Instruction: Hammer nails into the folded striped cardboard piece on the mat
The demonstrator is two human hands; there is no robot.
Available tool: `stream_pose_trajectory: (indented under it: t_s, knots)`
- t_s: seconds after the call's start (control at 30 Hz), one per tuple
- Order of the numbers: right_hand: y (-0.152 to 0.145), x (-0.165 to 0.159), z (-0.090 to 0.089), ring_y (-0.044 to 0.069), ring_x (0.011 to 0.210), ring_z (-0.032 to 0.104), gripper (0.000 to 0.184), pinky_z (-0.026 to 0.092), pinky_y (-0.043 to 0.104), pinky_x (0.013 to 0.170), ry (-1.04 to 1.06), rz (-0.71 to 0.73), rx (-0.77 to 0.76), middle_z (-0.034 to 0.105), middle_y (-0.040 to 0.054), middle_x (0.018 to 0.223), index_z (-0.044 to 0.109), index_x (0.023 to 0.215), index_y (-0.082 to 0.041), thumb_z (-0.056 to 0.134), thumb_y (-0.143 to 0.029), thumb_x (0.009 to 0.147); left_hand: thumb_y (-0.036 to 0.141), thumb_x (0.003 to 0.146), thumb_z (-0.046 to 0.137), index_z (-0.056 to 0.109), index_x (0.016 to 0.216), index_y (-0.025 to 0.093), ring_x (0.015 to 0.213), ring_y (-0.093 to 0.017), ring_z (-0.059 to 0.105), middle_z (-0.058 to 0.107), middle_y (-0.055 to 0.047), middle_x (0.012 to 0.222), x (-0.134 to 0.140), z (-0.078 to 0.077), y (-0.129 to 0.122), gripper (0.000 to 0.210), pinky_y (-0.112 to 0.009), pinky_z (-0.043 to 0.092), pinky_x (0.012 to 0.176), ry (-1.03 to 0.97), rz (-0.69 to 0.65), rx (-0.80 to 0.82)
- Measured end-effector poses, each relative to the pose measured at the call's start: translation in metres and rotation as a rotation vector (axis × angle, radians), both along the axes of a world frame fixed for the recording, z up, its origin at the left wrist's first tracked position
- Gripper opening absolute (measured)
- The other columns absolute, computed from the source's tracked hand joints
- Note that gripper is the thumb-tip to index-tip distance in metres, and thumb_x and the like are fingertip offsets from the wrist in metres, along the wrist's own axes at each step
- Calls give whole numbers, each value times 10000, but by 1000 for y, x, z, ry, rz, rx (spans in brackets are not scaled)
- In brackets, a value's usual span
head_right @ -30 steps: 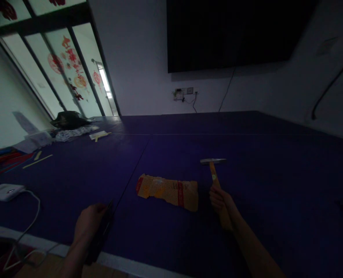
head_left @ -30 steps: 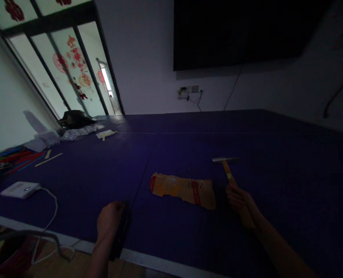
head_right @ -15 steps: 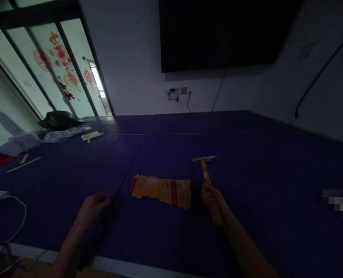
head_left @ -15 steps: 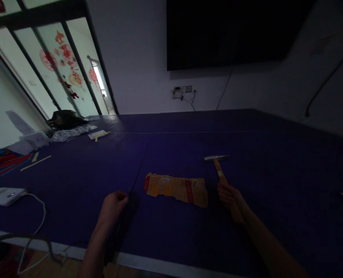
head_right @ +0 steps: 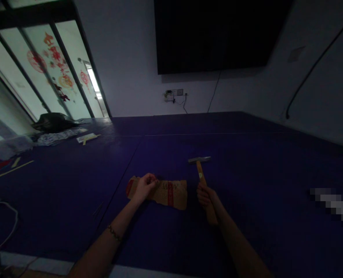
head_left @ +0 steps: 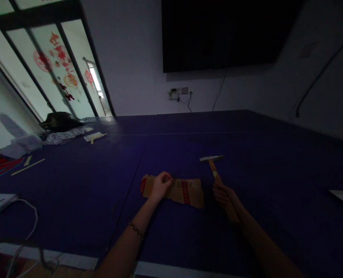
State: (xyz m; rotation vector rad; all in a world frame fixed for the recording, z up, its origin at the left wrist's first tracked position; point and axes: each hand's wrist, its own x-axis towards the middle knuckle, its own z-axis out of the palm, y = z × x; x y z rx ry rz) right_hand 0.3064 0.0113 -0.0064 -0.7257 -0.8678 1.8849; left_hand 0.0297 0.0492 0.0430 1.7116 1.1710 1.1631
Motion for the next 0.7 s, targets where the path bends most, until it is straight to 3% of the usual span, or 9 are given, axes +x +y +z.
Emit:
stream_pose_trajectory:
  t_s: [0.17,0.43,0.7]
  knots:
    - [2,2,-6,25,254,28,351,199,129,218,35,16,8,152,-140,346,342,544,-206,615,-397,651,112,660,528,602,777,142,624,-110,545,615,0,672,4,-13,-4,142,-212,424,621,115,18,82]
    - [-4,2,-1,27,272,20,311,211,120,235,50,9,0,163,-137,368,352,572,-203,589,-364,692,176,723,533,659,735,166,723,-152,604,675,-24,740,3,-12,-9,127,-253,436,706,340,-27,129]
    - [-3,3,-2,28,267,33,313,211,126,236,9,-19,-14,183,-136,358,351,572,-207,596,-374,673,201,755,503,659,741,171,749,-160,608,682,-26,780,3,-17,-7,159,-252,428,699,417,-69,136]
